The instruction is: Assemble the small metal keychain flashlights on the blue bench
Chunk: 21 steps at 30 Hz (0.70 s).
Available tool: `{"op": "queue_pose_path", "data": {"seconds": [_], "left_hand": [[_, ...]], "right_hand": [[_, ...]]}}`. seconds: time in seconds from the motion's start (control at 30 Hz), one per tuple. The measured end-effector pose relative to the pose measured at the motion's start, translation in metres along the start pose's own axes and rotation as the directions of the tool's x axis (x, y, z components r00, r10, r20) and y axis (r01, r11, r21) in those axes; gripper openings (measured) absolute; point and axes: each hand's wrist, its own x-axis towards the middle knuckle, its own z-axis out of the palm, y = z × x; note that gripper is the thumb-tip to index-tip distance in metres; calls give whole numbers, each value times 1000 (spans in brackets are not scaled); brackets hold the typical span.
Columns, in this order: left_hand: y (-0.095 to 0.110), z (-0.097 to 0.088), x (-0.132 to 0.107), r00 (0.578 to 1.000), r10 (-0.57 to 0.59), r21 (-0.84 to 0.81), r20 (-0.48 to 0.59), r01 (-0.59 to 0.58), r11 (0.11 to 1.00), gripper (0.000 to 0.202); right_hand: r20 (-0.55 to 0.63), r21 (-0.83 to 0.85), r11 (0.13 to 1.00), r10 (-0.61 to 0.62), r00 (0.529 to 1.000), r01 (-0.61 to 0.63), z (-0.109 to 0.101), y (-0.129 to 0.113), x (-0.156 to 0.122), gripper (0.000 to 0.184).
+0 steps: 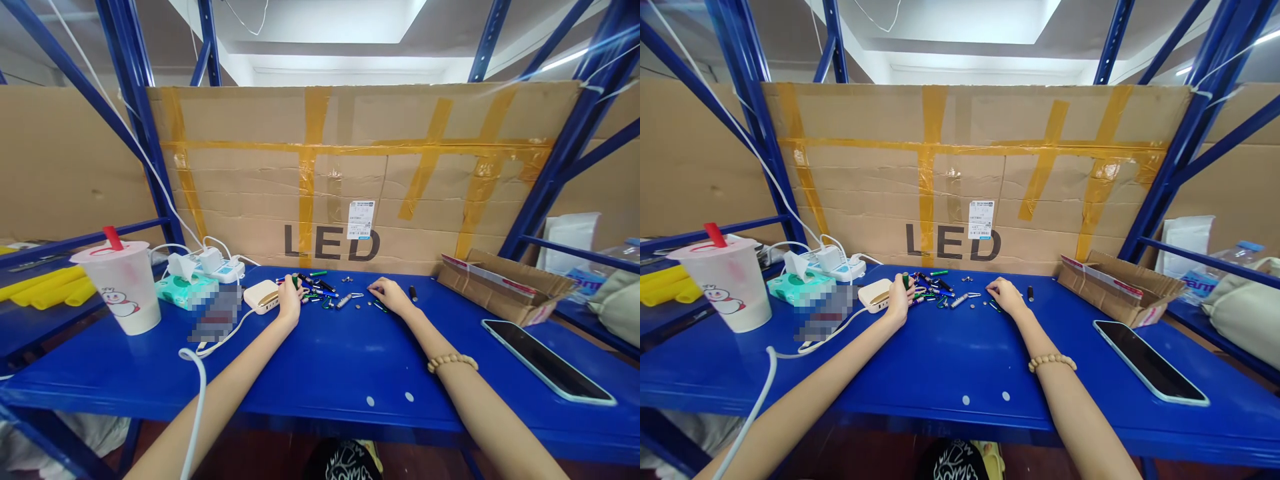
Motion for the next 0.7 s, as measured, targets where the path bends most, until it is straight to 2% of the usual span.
{"op": "queue_pose_path", "data": {"seconds": [0.3, 0.47, 0.7], "left_hand": [[-4, 0, 1, 999, -6, 67, 38, 4, 998, 31], [-6, 2, 0, 998, -11, 113, 55, 5, 994, 34], [-5, 1, 1, 995, -23, 149, 97, 8, 989, 33]], "right_hand": [[-132, 79, 985, 163, 978, -154, -2, -8, -3, 16], [-193, 100, 985, 158, 968, -141, -2, -13, -2, 26], [-201, 124, 986, 133, 970, -110, -2, -12, -1, 11]]}}
